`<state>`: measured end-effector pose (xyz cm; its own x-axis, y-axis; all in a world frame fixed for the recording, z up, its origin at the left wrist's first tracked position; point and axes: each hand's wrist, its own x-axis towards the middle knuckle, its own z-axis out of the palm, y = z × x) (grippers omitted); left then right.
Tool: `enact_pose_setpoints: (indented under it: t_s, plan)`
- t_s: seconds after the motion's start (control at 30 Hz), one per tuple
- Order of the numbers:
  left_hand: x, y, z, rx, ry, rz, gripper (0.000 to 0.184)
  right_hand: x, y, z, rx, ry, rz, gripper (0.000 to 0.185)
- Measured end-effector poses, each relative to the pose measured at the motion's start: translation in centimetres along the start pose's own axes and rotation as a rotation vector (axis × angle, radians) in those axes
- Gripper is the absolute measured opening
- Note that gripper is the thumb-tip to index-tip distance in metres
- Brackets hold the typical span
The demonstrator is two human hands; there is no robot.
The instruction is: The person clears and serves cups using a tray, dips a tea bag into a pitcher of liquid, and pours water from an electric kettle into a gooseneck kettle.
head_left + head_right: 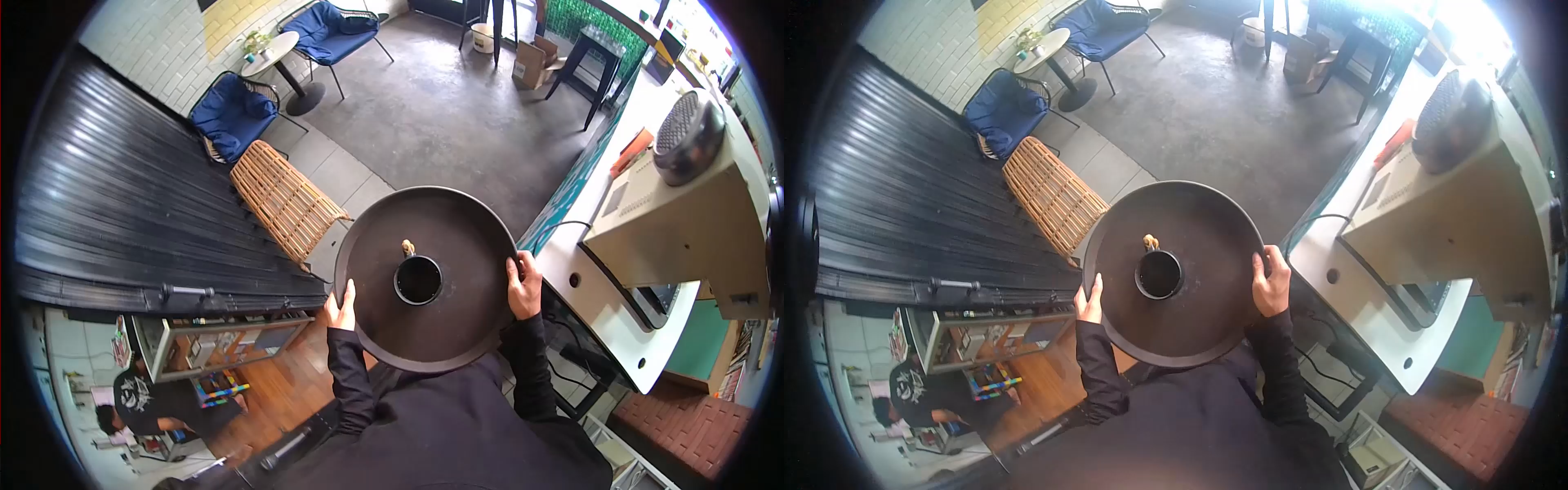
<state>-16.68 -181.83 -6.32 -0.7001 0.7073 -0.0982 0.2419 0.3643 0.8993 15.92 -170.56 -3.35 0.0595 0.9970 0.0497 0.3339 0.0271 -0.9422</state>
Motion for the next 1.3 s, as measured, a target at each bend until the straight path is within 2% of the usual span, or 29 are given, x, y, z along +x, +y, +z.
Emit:
enact_pose_setpoints:
  t_s: [0.03, 0.17, 0.3, 0.33, 0.37, 0.43, 0.53, 0.57, 0.63, 0.83, 0.87, 0.93, 1.03, 1.07, 1.17, 1.2, 1.3]
  plan:
    - [2.0, 0.6, 0.7, 0.076, 0.01, -0.035, 0.044, 1.3, -0.4, 0.6, 0.032, -0.001, -0.001, 0.011]
    - [9.1, 3.4, 4.2, 0.01, -0.045, 0.023, 0.048, 7.8, -0.1, 3.2, 0.023, 0.02, 0.019, 0.011]
    - [16.4, 7.5, 8.3, -0.074, -0.087, 0.049, 0.044, 15.3, -0.3, 5.3, 0.022, 0.086, 0.056, 0.011]
    - [18.2, 8.6, 9.3, -0.089, -0.093, -0.001, 0.041, 17.2, -0.3, 5.8, 0.021, 0.093, 0.055, 0.011]
    - [19.8, 9.9, 10.1, 0.055, -0.042, -0.079, 0.038, 19.2, -0.4, 6.2, 0.02, 0.104, 0.046, 0.011]
    - [23.9, 10.8, 11.9, -0.154, -0.089, 0.064, 0.037, 23.2, -2.4, 7.2, 0.114, 0.093, 0.046, 0.009]
    - [28.6, 12.9, 13.4, -0.202, -0.155, 0.013, 0.04, 28.8, -3.9, 8.7, 0.058, 0.079, 0.029, 0.01]
    - [29.9, 14.0, 13.9, -0.154, -0.121, 0.045, 0.038, 30.8, -4.0, 9.4, 0.078, 0.076, 0.008, 0.01]
    - [33.1, 14.4, 15.3, -0.258, -0.097, 0.176, 0.035, 34.7, -3.6, 11.0, 0.073, 0.097, -0.032, 0.011]
    - [44.6, 14.1, 19.7, -0.457, -0.115, 0.019, 0.026, 46.2, -3.8, 15.7, 0.024, 0.08, -0.047, 0.015]
    - [46.5, 14.9, 20.7, -0.499, -0.132, -0.012, 0.026, 48.3, -3.7, 17.1, 0.053, 0.107, -0.099, 0.009]
    - [51.2, 15.2, 22.5, -0.539, -0.187, -0.076, 0.027, 52.3, -4.7, 18.9, 0.127, 0.074, -0.065, 0.009]
    - [58.6, 17.1, 26.0, -0.492, -0.137, -0.021, 0.028, 59.0, -5.6, 22.5, 0.21, 0.113, -0.076, 0.009]
    - [61.6, 18.4, 27.1, -0.502, -0.142, -0.009, 0.028, 61.0, -6.2, 23.3, 0.181, 0.104, -0.004, 0.009]
    - [66.4, 21.3, 28.3, -0.551, -0.205, -0.177, 0.035, 67.4, -5.4, 26.0, 0.183, 0.088, -0.014, 0.004]
    - [69.4, 20.1, 29.0, -0.539, -0.312, -0.112, 0.053, 69.5, -6.2, 27.3, 0.219, 0.111, -0.018, 0.005]
    - [75.2, 19.8, 30.7, -0.705, -0.35, -0.238, 0.047, 75.4, -8.2, 30.0, 0.176, 0.098, -0.023, 0.008]
